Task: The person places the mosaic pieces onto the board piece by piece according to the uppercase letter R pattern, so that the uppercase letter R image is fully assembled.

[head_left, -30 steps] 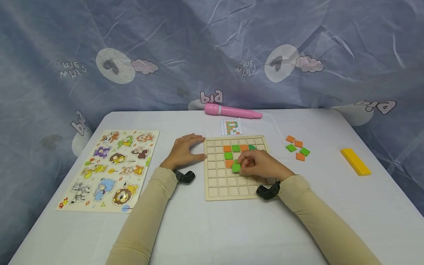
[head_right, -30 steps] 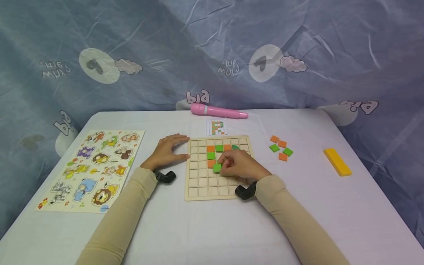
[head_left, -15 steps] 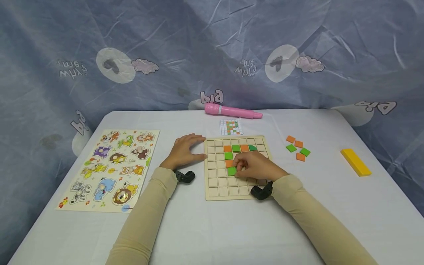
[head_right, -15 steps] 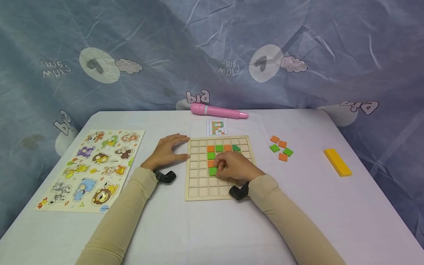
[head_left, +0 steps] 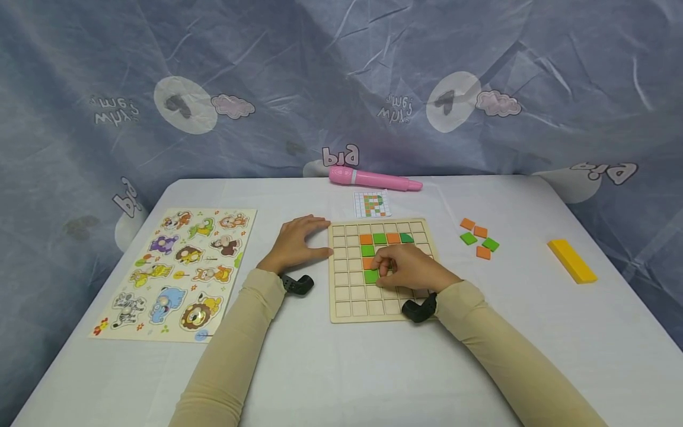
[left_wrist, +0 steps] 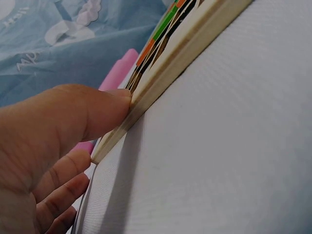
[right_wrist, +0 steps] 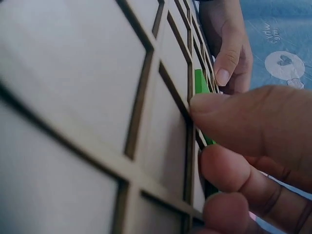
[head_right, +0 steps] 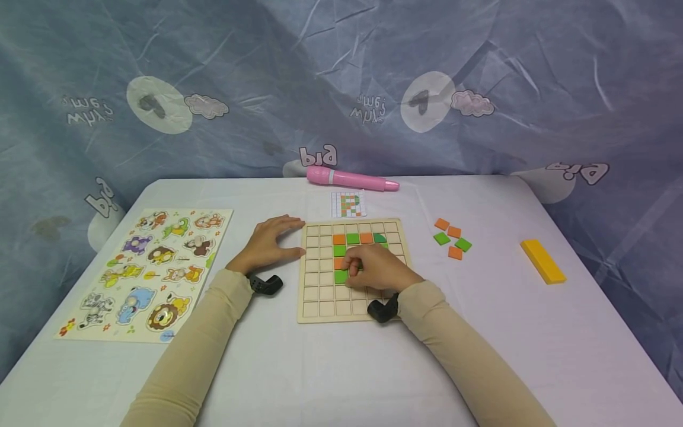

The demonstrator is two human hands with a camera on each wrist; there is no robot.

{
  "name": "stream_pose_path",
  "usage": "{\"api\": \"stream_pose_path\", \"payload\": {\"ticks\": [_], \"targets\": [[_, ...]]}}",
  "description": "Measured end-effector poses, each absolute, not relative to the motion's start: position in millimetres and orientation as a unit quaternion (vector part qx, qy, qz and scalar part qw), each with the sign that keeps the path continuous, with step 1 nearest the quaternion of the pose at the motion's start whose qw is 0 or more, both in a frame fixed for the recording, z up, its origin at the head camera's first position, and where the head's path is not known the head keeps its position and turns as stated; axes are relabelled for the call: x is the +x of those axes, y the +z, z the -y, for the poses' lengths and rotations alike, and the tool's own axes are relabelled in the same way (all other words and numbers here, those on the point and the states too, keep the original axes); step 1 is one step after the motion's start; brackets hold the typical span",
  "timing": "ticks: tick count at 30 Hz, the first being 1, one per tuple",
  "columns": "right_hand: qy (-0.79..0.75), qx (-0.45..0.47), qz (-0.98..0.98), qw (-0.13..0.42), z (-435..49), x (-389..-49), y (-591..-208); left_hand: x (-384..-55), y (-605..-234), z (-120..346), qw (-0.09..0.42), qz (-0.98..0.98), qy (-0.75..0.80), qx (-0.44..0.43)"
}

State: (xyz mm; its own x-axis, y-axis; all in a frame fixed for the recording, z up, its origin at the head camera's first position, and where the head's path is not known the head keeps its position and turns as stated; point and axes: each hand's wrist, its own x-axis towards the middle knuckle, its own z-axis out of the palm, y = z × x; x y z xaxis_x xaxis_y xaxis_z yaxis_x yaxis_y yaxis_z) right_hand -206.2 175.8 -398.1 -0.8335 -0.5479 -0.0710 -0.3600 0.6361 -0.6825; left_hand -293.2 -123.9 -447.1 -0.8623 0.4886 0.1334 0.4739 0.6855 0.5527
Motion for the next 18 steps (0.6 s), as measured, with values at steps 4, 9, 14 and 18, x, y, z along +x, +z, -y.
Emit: {"api": "stream_pose_path", "payload": {"ticks": [4,9,14,18], "targets": [[-0.346,-0.253,-0.893,0.139,-175.7,-205.6,-397.7,-292.2,-446.2,123.8,0.013,-0.919,0.296,0.259],[-0.359,-0.259,-0.886,0.138,-178.7,-205.1,-397.4,-291.3,-446.9,124.1,0.012,-0.919,0.299,0.258],[-0.406,-0.247,-0.868,0.145,-190.4,-203.9,-397.2,-291.3,-447.4,123.7,0.012,-0.918,0.299,0.258],[-0.444,-0.238,-0.853,0.137,-205.3,-202.2,-398.1,-291.3,-446.2,123.1,0.014,-0.919,0.298,0.258]]}}
